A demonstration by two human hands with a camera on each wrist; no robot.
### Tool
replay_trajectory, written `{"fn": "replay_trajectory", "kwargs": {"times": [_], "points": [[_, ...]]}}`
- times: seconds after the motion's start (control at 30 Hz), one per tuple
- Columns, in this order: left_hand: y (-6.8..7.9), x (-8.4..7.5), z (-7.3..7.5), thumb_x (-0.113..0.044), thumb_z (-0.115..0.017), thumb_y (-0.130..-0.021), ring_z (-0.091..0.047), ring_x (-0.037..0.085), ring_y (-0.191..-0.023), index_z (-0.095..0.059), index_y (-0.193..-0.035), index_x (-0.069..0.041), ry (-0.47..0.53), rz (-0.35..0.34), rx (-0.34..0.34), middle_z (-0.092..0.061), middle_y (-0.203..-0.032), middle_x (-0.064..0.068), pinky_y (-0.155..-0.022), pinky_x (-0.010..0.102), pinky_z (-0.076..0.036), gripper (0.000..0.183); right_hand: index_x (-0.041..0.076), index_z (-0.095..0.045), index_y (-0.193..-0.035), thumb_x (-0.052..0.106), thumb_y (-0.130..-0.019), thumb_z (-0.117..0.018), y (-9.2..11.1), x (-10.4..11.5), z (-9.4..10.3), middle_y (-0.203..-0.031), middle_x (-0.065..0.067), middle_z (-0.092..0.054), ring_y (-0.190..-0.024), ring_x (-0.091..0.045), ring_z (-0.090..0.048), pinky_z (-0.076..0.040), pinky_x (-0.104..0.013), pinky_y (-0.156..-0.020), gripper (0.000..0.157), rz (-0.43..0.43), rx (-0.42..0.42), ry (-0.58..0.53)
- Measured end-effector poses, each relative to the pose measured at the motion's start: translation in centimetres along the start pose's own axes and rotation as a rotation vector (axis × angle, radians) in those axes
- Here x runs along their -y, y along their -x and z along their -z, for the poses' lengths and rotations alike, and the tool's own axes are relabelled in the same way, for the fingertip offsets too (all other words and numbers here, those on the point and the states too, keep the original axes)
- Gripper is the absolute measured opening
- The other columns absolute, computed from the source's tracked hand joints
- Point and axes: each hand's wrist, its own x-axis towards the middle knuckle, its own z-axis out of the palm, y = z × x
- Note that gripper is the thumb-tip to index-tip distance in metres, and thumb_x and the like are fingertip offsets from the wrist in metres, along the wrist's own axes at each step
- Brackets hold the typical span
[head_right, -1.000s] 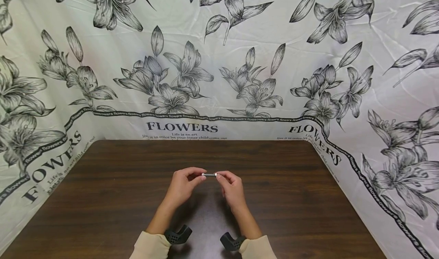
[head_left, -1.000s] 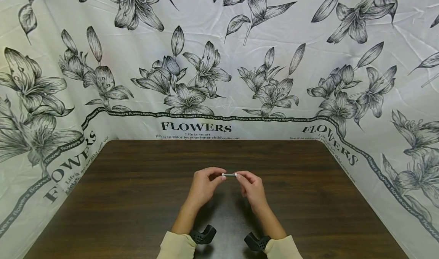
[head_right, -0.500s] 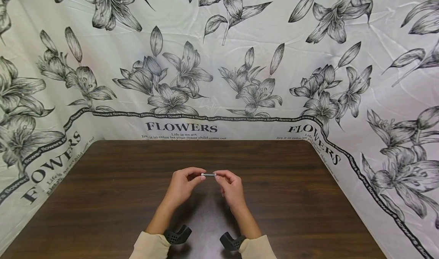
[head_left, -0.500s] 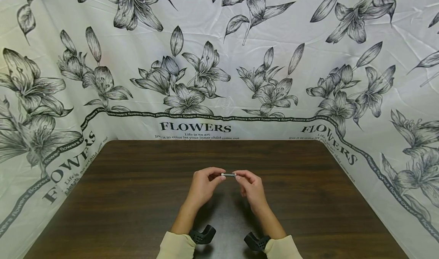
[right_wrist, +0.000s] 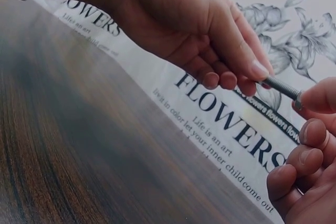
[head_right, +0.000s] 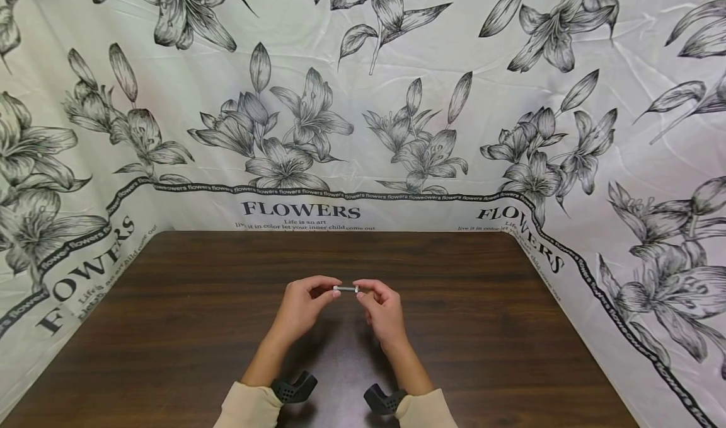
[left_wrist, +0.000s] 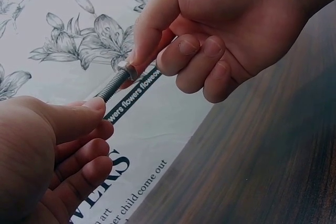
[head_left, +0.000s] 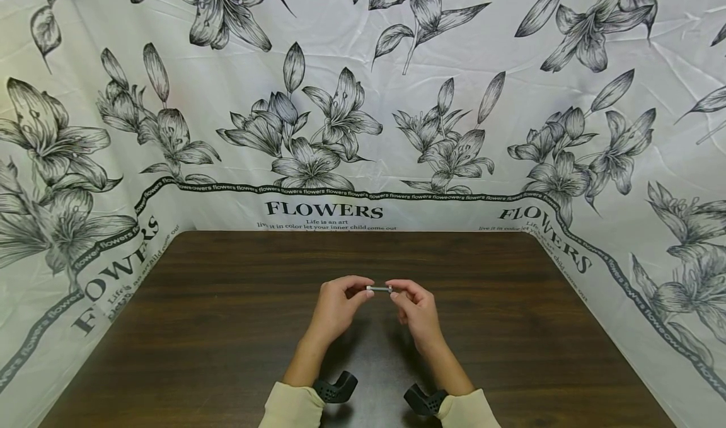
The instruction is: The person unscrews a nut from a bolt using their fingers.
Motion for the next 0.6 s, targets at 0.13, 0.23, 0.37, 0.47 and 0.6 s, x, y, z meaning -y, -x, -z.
{"fn": "replay_trajectory", "kwargs": {"times": [0.13, 0.23, 0.37, 0.47, 0.6], "points": [[0.04, -0.10, 0.07, -0.008, -0.077, -0.083, -0.060, 0.007, -0.067, -0.075, -0.095, -0.011, -0.001, -0.001, -0.001, -0.067, -0.078, -0.008, -0.062, 0.026, -0.050, 0.012, -0.023, -0.054, -0.111, -0.013, -0.092, -0.052, 0.01, 0.02, -0.07, -0.058, 0.000, -0.039, -0.046, -0.006, -0.035, -0.031, -0.022, -0.047, 0.022, 0.006, 0.002, 0.000], [0.06, -0.11, 0.07, -0.009, -0.077, -0.084, -0.060, 0.007, -0.068, -0.075, -0.095, -0.011, -0.003, -0.002, 0.000, -0.067, -0.078, -0.008, -0.062, 0.026, -0.050, 0.012, -0.023, -0.054, -0.111, -0.013, -0.092, -0.052, 0.01, -0.03, -0.03, -0.057, 0.000, -0.039, -0.046, -0.005, -0.035, -0.032, -0.021, -0.047, 0.022, 0.016, 0.005, 0.001], [0.06, -0.12, 0.06, -0.008, -0.077, -0.084, -0.060, 0.008, -0.067, -0.075, -0.095, -0.009, -0.003, -0.007, 0.004, -0.067, -0.078, -0.007, -0.062, 0.026, -0.050, 0.012, -0.020, -0.058, -0.109, -0.013, -0.092, -0.052, 0.06, 0.08, -0.10, -0.057, 0.000, -0.039, -0.046, -0.005, -0.035, -0.032, -0.021, -0.046, 0.020, 0.024, 0.005, 0.002], [0.07, -0.16, 0.07, -0.007, -0.077, -0.083, -0.060, 0.008, -0.067, -0.075, -0.096, -0.006, -0.003, -0.010, 0.006, -0.067, -0.078, -0.007, -0.062, 0.026, -0.050, 0.013, -0.018, -0.059, -0.108, -0.013, -0.092, -0.052, 0.06, 0.13, -0.16, -0.057, 0.000, -0.038, -0.046, -0.006, -0.035, -0.032, -0.021, -0.046, 0.019, 0.024, 0.001, 0.007], [0.08, -0.20, 0.08, -0.006, -0.077, -0.083, -0.060, 0.008, -0.067, -0.075, -0.097, -0.004, -0.003, -0.015, 0.006, -0.067, -0.078, -0.006, -0.061, 0.026, -0.050, 0.014, -0.021, -0.057, -0.108, -0.015, -0.091, -0.051, -0.12, -0.46, 0.05, -0.056, -0.001, -0.038, -0.046, -0.008, -0.035, -0.033, -0.022, -0.047, 0.019, 0.026, 0.000, 0.013]]}}
